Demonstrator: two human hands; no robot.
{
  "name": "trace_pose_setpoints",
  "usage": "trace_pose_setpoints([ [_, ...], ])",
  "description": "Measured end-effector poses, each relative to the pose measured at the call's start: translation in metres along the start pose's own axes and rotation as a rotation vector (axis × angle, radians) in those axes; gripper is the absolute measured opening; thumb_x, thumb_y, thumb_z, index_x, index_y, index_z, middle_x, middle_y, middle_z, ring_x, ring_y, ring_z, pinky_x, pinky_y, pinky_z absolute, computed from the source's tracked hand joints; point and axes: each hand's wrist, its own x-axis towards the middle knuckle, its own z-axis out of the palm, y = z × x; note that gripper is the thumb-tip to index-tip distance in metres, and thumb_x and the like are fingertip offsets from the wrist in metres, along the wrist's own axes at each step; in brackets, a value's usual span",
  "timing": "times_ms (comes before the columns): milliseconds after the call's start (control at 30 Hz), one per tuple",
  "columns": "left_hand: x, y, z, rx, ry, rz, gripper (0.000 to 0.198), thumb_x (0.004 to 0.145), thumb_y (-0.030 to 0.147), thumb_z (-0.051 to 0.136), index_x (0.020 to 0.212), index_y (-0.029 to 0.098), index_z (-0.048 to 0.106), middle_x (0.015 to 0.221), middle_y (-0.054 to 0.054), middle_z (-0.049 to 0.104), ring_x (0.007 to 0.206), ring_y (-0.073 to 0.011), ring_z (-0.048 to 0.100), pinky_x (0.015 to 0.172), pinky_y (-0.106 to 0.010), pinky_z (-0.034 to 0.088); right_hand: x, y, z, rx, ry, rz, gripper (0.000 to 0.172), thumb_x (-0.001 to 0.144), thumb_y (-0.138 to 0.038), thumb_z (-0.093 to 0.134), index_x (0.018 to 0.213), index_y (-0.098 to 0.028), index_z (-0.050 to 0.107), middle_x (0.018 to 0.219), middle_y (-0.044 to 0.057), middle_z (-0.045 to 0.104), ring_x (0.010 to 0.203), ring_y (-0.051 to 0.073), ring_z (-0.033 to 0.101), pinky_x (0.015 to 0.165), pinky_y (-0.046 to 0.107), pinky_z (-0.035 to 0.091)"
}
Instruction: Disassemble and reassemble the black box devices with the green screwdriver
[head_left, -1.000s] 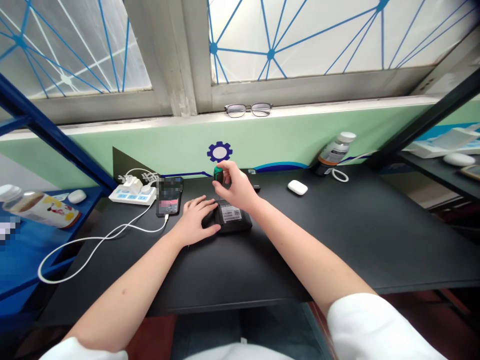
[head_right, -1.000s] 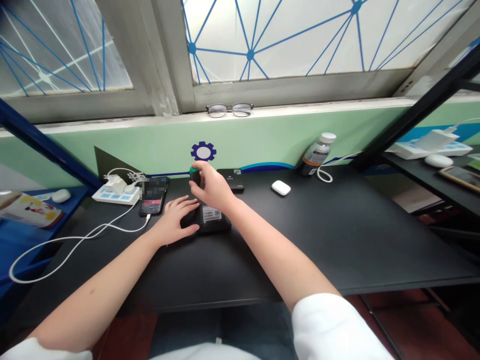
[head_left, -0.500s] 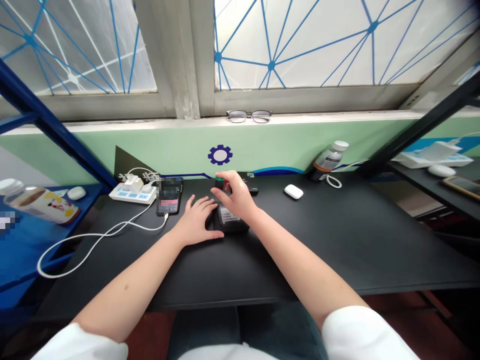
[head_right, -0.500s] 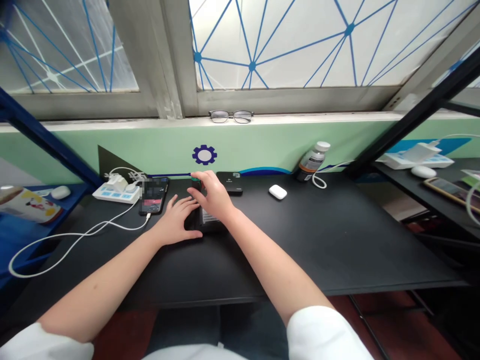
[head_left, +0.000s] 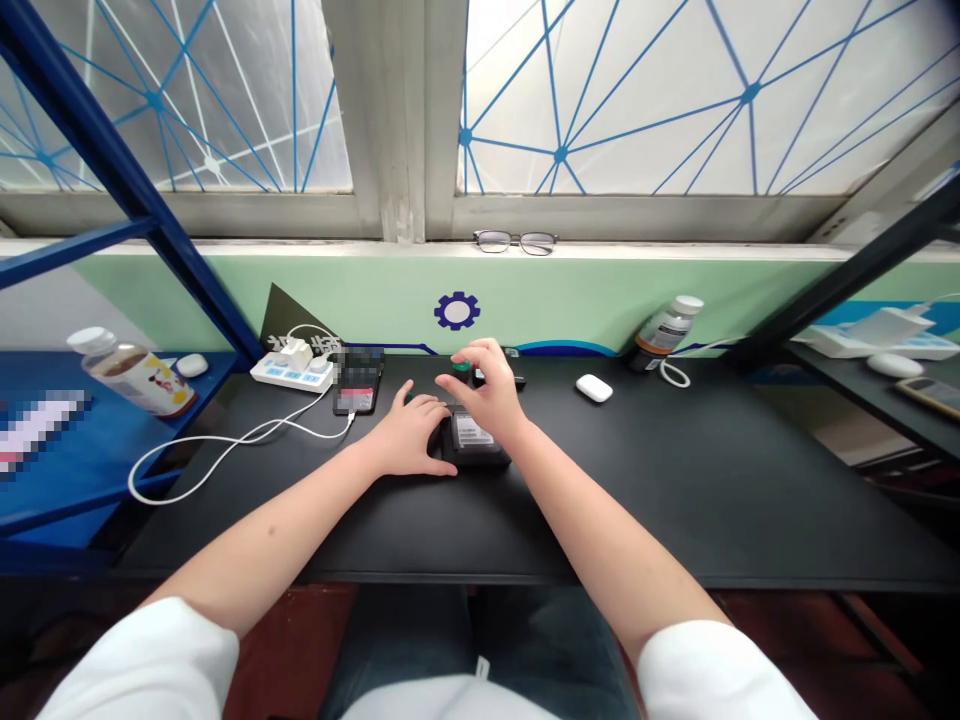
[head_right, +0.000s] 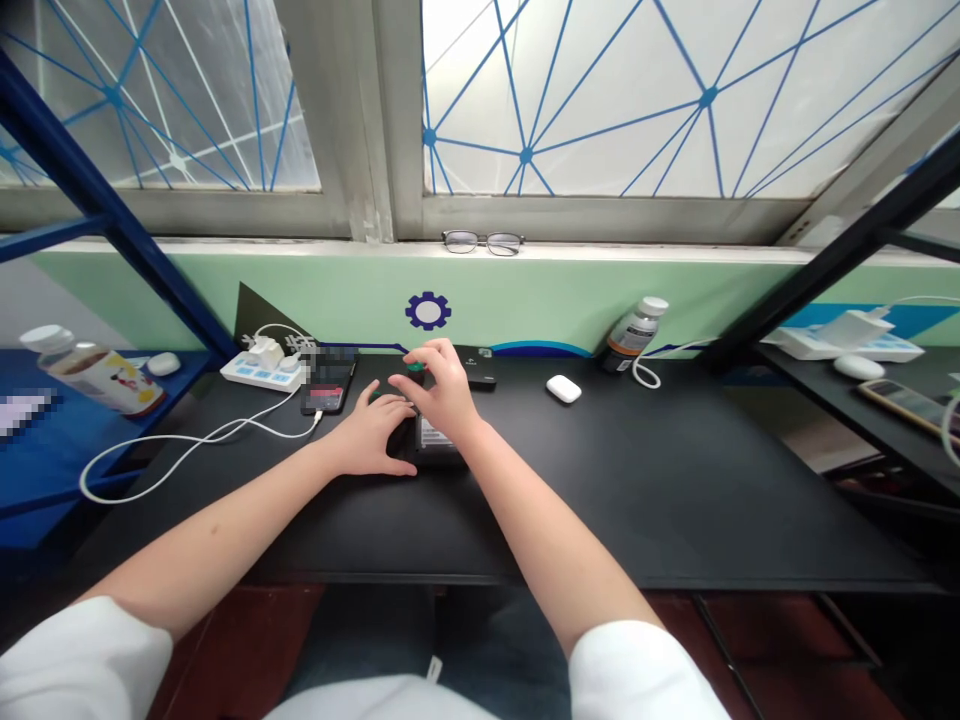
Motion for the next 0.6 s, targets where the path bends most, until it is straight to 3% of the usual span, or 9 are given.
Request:
trace_pose_setpoints([
  [67,-0.002,0.004,0.001,-0.015,-0.009,0.002,0.088,0.076,0.068,0.085,0.145,0.019,0.06,0.145,-0.018,0.067,0.149,-0.0399,0.051,0.134,-0.07,0.003,-0.002,-0.003,-0.003,0.035,-0.037,-0.007,0.015,0.101,-0.035,0.065,0.11,-0.026,0.071,0.11,0.009,0.066,0.086,0.021,0.066,0.077,0.042,0.063],
  [133,-0.003,0.008,0.002,-0.024,-0.014,0.001,0.091,0.075,0.067,0.086,0.148,0.019,0.058,0.146,-0.017,0.067,0.147,-0.0405,0.052,0.135,-0.07,0.005,-0.004,-0.005,-0.005,0.058,-0.082,-0.023,0.026,0.107,-0.031,0.049,0.117,-0.027,0.072,0.123,0.012,0.069,0.1,0.023,0.071,0.087,0.046,0.064],
  [200,-0.004,0.01,0.003,-0.02,-0.022,0.008,0.091,0.076,0.068,0.085,0.149,0.02,0.059,0.149,-0.017,0.065,0.147,-0.0415,0.051,0.134,-0.071,0.005,-0.006,-0.007,-0.007,0.059,-0.112,-0.061,0.031,0.108,-0.026,0.043,0.12,-0.028,0.071,0.123,0.012,0.073,0.11,0.025,0.072,0.095,0.049,0.063],
  [333,-0.006,0.009,0.006,0.02,-0.035,0.056,0.094,0.079,0.072,0.081,0.153,0.02,0.057,0.154,-0.018,0.062,0.151,-0.0431,0.047,0.134,-0.072,0.003,-0.009,-0.006,-0.011,0.011,-0.062,-0.091,0.015,0.102,-0.03,0.062,0.115,-0.028,0.069,0.104,0.008,0.073,0.095,0.024,0.07,0.083,0.045,0.064],
  [400,-0.007,0.006,0.007,0.037,-0.031,0.086,0.098,0.08,0.075,0.079,0.157,0.02,0.055,0.156,-0.019,0.061,0.153,-0.0439,0.044,0.134,-0.072,0.002,-0.011,-0.005,-0.011,-0.014,-0.005,-0.065,0.016,0.096,-0.034,0.073,0.11,-0.028,0.068,0.102,0.007,0.069,0.094,0.024,0.07,0.078,0.044,0.065],
  [533,-0.011,-0.002,0.007,0.033,-0.025,0.106,0.098,0.083,0.076,0.076,0.161,0.022,0.052,0.16,-0.017,0.059,0.155,-0.0444,0.042,0.133,-0.072,0.001,-0.017,-0.004,-0.005,0.14,0.011,0.047,0.021,0.097,-0.038,0.074,0.113,-0.029,0.062,0.133,0.012,0.068,0.114,0.025,0.074,0.091,0.045,0.066],
  [600,-0.012,-0.005,0.007,0.016,-0.037,0.102,0.093,0.086,0.074,0.076,0.16,0.023,0.054,0.16,-0.016,0.059,0.155,-0.0436,0.043,0.133,-0.072,0.001,-0.02,-0.003,-0.001,0.239,0.019,0.115,0.022,0.098,-0.039,0.073,0.112,-0.029,0.058,0.136,0.011,0.069,0.11,0.023,0.077,0.092,0.044,0.067],
])
